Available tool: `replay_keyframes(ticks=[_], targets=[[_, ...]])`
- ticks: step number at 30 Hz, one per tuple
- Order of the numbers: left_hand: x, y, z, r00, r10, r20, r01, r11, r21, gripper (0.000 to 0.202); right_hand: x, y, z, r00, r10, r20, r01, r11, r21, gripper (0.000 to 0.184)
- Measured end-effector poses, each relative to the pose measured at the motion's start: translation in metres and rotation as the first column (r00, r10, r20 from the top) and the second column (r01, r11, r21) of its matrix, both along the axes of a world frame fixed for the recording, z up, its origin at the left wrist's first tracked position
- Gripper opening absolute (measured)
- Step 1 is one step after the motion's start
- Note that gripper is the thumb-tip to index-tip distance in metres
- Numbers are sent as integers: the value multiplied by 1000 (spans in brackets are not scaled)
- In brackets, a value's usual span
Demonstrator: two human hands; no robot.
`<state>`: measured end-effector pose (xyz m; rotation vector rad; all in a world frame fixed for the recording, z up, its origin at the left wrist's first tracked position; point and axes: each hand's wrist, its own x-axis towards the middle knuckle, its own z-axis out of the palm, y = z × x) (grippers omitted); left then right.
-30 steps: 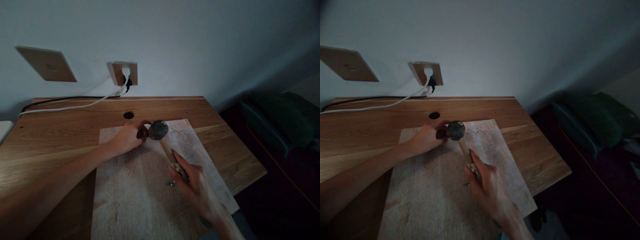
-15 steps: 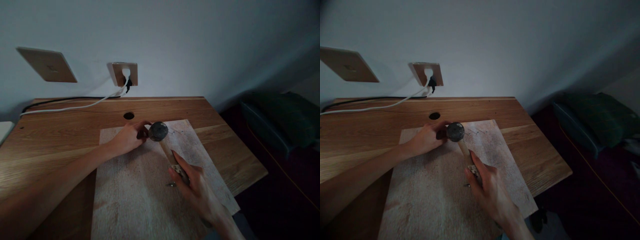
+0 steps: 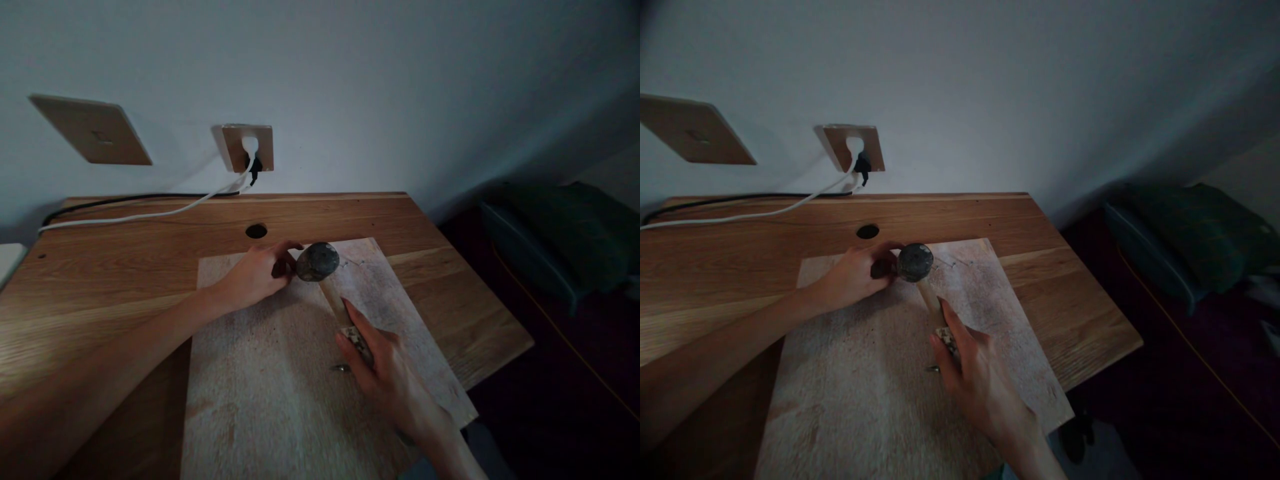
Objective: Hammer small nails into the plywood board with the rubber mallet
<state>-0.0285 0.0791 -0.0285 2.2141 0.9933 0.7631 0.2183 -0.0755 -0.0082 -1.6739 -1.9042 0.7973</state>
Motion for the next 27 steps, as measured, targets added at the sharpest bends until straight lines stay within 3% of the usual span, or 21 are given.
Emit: replay_keyframes(ticks=[14, 22, 27], targets=[[0, -1, -3, 1000, 18, 9, -18, 999, 31, 48, -4, -2, -5, 996, 23, 90, -38, 985, 168, 53], [2, -3, 2, 999, 38, -14, -38, 999, 12, 46, -7, 0, 10, 971, 23, 237, -56, 990, 131, 41], [3, -3, 6, 997, 34, -64, -35, 999, -11, 43, -7, 5, 22, 991, -18, 130, 9, 998, 65, 35]])
